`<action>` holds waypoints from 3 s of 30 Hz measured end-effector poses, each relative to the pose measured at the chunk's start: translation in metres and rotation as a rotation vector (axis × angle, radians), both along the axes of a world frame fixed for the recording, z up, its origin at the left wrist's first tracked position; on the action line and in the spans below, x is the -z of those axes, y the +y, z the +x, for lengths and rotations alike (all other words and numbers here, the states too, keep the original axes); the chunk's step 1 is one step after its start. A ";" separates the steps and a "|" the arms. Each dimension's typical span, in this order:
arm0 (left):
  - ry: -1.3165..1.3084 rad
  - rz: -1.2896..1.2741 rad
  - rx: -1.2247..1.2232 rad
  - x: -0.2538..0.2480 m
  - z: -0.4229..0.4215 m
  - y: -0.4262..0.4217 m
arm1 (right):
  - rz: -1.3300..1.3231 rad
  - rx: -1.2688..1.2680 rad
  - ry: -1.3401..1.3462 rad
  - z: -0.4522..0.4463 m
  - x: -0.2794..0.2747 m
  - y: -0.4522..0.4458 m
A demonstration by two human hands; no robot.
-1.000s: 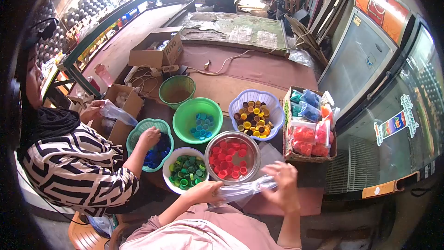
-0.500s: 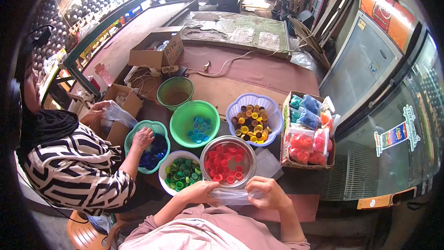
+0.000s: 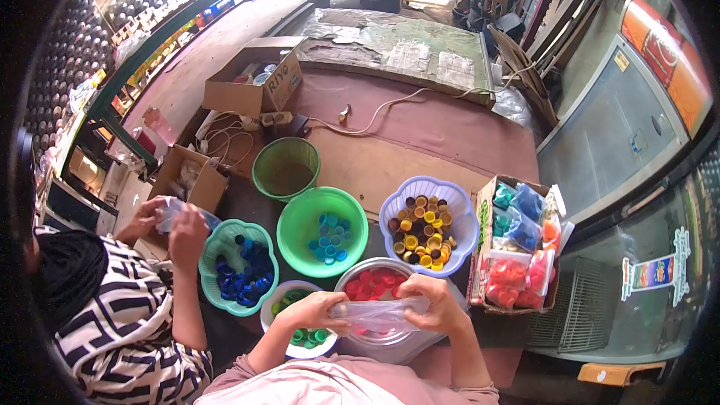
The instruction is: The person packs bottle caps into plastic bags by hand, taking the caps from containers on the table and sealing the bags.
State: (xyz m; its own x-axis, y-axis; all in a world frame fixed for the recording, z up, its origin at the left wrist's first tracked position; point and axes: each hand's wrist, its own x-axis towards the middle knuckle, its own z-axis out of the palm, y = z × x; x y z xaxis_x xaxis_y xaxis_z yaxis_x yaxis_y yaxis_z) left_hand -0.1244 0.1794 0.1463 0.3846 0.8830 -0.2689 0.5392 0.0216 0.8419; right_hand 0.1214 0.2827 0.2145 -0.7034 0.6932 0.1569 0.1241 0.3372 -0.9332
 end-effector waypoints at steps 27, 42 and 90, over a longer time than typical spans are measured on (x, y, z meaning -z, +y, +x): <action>-0.132 -0.217 -0.072 0.060 -0.044 0.075 | -0.485 -0.007 0.074 -0.010 0.067 0.164; -0.137 -0.248 -0.257 0.072 -0.055 0.077 | -0.769 0.011 -0.101 -0.004 0.120 0.168; -0.206 -0.087 -0.322 0.070 -0.050 0.051 | -0.219 0.014 -0.241 0.001 0.068 0.147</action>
State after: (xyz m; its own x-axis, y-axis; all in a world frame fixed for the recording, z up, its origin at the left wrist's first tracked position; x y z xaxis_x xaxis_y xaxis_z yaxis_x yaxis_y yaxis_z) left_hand -0.1748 0.2302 0.0763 0.1453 0.9448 -0.2938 0.3133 0.2377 0.9194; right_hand 0.1221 0.4298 0.1461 -0.6923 0.7022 -0.1665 0.3534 0.1287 -0.9266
